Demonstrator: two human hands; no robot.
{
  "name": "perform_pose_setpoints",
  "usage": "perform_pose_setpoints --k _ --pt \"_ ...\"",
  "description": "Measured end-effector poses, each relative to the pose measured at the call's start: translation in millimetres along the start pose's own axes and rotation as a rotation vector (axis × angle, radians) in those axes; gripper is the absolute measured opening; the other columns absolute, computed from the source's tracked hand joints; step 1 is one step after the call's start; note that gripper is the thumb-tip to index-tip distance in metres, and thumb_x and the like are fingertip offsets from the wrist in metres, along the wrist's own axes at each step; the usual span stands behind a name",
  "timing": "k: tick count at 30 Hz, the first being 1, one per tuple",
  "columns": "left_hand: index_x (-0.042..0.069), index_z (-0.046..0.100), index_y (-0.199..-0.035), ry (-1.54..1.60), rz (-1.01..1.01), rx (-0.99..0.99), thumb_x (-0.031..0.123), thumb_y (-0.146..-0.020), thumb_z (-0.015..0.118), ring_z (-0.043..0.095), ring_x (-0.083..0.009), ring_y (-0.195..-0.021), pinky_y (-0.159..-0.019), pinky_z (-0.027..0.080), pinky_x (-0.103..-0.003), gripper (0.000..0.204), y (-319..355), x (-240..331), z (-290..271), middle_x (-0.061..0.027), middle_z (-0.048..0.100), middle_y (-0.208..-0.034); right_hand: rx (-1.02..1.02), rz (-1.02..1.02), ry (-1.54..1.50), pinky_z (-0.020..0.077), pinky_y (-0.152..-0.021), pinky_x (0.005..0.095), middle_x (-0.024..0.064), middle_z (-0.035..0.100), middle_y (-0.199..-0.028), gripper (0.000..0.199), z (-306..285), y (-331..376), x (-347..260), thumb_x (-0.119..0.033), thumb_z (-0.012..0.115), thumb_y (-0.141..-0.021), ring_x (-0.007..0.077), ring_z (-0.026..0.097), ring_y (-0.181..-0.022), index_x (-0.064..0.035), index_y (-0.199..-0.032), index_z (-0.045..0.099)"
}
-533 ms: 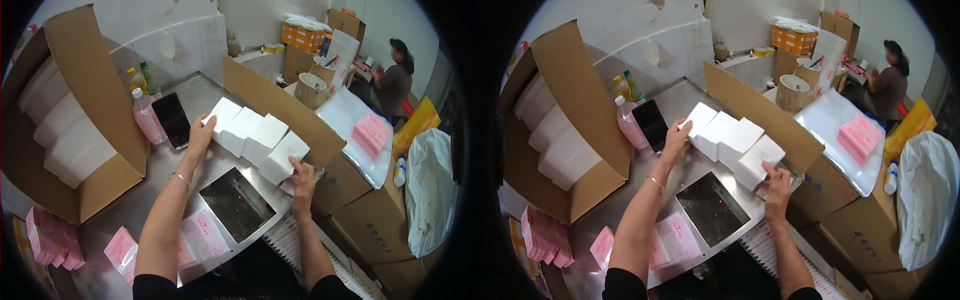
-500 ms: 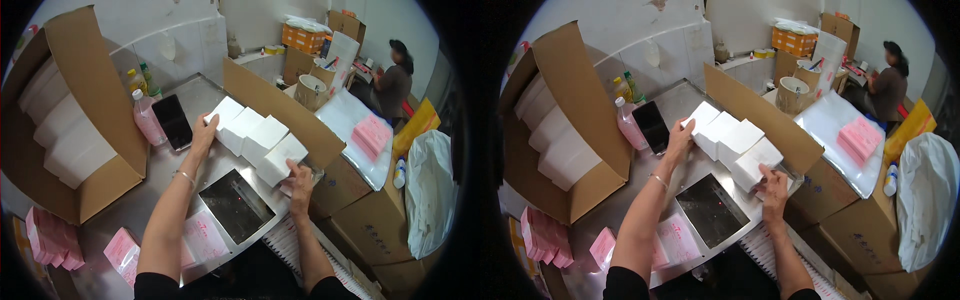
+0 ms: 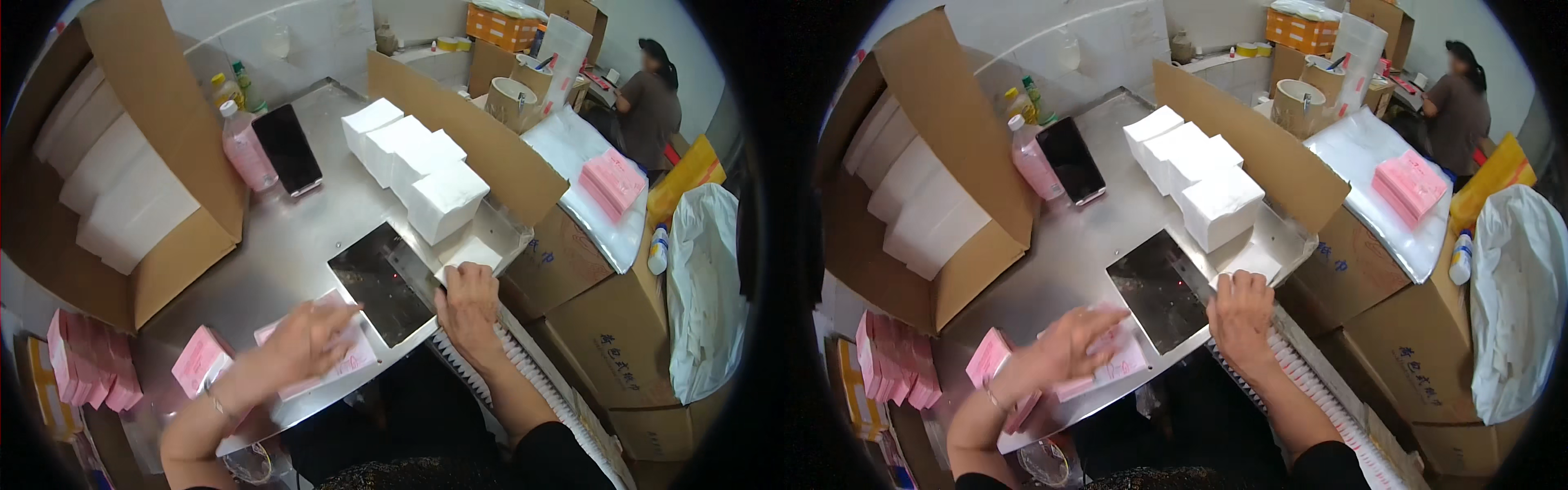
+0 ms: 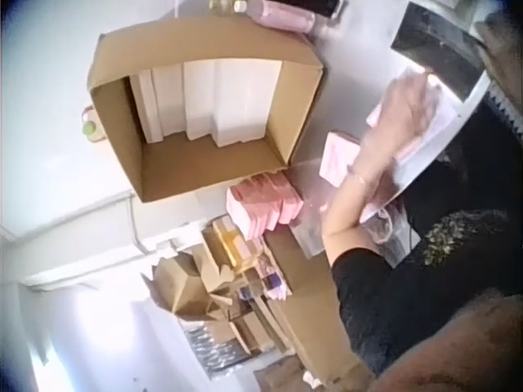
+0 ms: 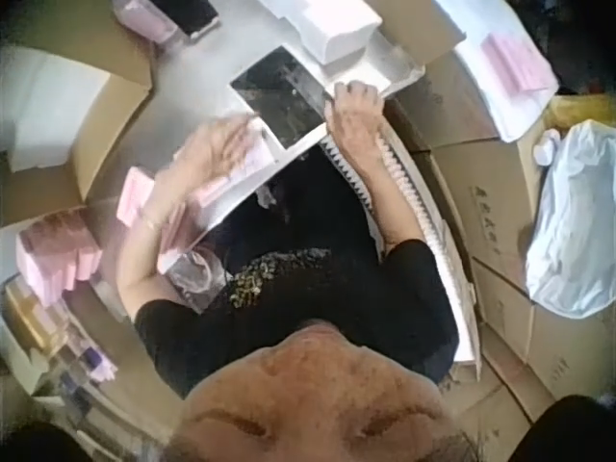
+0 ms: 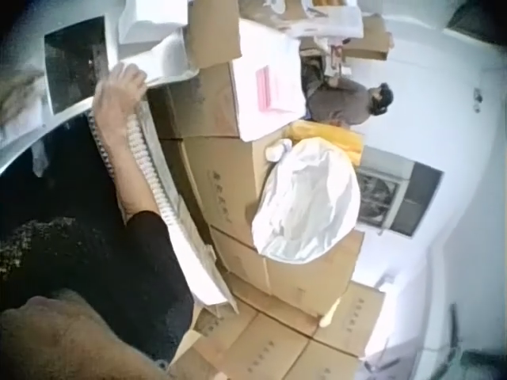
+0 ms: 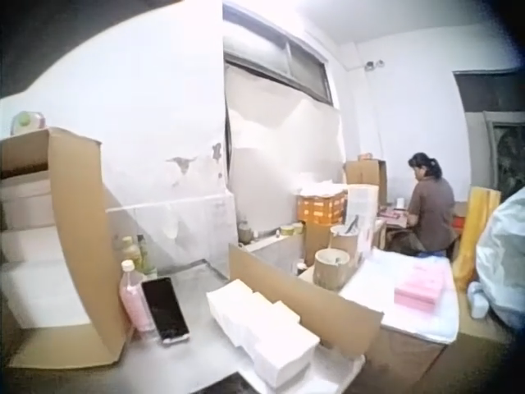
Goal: Sliding pink sleeves over small white boxes and organizing them into a larger cardboard box.
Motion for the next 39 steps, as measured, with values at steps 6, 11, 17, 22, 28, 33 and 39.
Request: perform_pose_setpoints --k 6,11,17,22,28,33,39 --pt "0.005 0.059 -0.116 -0.4 -0.398 0.342 0.035 -0.084 0.075 0.046 -0.0449 -0.123 -0.093 0.042 -0.054 0.047 85.3 27.5 43.9 -0.019 0.051 -0.131 0.203 0.075 -0.598 0.0495 -0.076 0.0383 0.0119 0.066 -0.091 0.008 -3.5 0.0 56.4 -0.008 0.07 -0.085 0.0302 0.061 -0.088 -0.0014 -0.09 0.071" --pt "0.006 0.062 -0.115 -0.365 -0.53 0.567 0.036 -0.079 0.077 0.048 -0.0375 -0.107 -0.087 0.04 -0.047 0.05 82.6 28.2 56.1 -0.0172 0.051 -0.133 0.678 -0.006 -0.182 0.0452 -0.076 0.0379 0.006 0.064 -0.09 0.011 -100.0 -61.9 21.1 -0.009 0.07 -0.084 0.0254 0.059 -0.089 -0.0069 -0.093 0.076" --pt "0.005 0.063 -0.116 -0.324 -0.518 0.611 0.033 -0.08 0.075 0.046 -0.0392 -0.115 -0.092 0.037 -0.051 0.048 85.9 27.8 59.8 -0.0179 0.05 -0.137 0.352 -0.315 0.273 0.04 -0.075 0.0413 0.0057 0.06 -0.085 0.009 -37.7 -121.1 -14.1 -0.018 0.073 -0.081 0.024 0.056 -0.09 -0.0111 -0.087 0.075" --pt "0.006 0.061 -0.119 -0.383 -0.552 0.616 0.035 -0.081 0.074 0.043 -0.0408 -0.128 -0.103 0.03 -0.053 0.05 83.9 29.5 55.4 -0.0176 0.047 -0.142 0.292 -0.275 0.097 0.0402 -0.077 0.0456 0.0092 0.059 -0.082 0.019 -18.5 -116.8 -13.3 -0.022 0.068 -0.085 0.0282 0.055 -0.09 -0.004 -0.079 0.071" --pt "0.007 0.064 -0.12 -0.368 -0.498 0.553 0.054 -0.078 0.076 0.049 -0.038 -0.112 -0.089 0.037 -0.054 0.064 83.5 28.8 48.9 -0.0176 0.052 -0.133 0.238 -0.192 0.0 0.043 -0.078 0.0455 0.0115 0.062 -0.082 0.021 -16.0 -115.3 -7.9 -0.023 0.066 -0.089 0.0288 0.057 -0.088 -0.0047 -0.081 0.073" --pt "0.006 0.064 -0.117 -0.354 -0.451 0.592 0.052 -0.078 0.077 0.052 -0.033 -0.092 -0.074 0.044 -0.045 0.061 75.5 26.3 43.7 -0.0153 0.056 -0.113 0.235 -0.182 -0.102 0.0463 -0.079 0.046 0.014 0.065 -0.082 0.021 -18.6 -114.5 5.6 -0.02 0.065 -0.087 0.0307 0.058 -0.092 -0.002 -0.08 0.074" --pt "0.001 0.063 -0.108 -0.347 -0.448 0.654 0.044 -0.081 0.077 0.054 -0.0304 -0.087 -0.066 0.047 -0.04 0.053 71.5 19.4 49.5 -0.0147 0.053 -0.1 0.154 -0.236 -0.112 0.0504 -0.08 0.0461 0.0168 0.065 -0.085 0.018 -25.2 -112.5 2.4 -0.012 0.063 -0.081 0.0343 0.059 -0.094 0.0013 -0.088 0.074"
Point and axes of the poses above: each hand's wrist, its own y-axis away from the middle knuckle, its own z-axis out of the palm, x = y × z, the point moved 6 cm from there along -y, towards the middle knuckle
